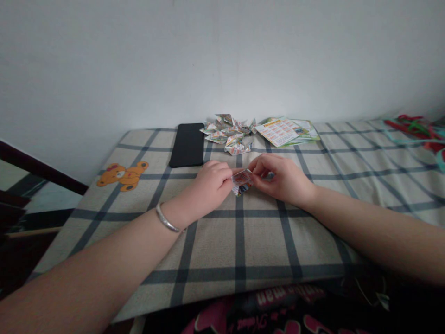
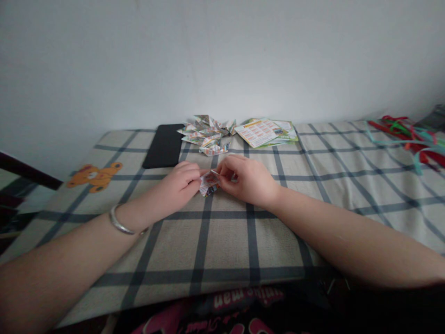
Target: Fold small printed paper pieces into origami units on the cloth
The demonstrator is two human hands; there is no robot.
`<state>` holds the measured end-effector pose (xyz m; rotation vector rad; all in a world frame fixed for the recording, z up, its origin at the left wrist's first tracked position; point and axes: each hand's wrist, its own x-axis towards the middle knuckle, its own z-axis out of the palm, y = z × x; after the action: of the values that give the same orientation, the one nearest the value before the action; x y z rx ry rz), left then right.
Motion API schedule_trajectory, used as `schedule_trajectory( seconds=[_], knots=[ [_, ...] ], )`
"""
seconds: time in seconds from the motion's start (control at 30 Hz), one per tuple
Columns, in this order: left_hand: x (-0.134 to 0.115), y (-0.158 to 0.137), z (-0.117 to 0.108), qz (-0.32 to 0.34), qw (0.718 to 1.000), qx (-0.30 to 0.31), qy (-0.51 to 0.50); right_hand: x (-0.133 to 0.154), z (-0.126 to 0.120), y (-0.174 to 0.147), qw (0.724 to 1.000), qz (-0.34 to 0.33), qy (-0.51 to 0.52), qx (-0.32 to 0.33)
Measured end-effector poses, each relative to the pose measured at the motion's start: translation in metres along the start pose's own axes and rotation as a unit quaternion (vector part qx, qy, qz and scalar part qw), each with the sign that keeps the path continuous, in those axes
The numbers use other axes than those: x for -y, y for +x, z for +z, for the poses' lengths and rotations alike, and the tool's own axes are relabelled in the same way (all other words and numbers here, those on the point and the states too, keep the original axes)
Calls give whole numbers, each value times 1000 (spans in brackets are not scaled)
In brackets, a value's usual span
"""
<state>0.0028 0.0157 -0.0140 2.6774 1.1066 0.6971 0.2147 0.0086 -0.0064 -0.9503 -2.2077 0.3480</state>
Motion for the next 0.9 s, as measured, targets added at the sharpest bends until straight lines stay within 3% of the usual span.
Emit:
schedule_trajectory(
  seconds=[0.23, 0.53, 0.9],
  knots=[
    [-2, -2, -3, -11, 1000, 16, -16, -4, 0, 1, 1000, 5, 28, 1],
    [-2, -3, 2, -18, 999, -16, -24, -8, -1, 3, 999, -16, 46, 8],
    [4, -2, -8, 79, 996, -20, 31, -12, -9, 0, 991, -89, -53, 80]
  ],
)
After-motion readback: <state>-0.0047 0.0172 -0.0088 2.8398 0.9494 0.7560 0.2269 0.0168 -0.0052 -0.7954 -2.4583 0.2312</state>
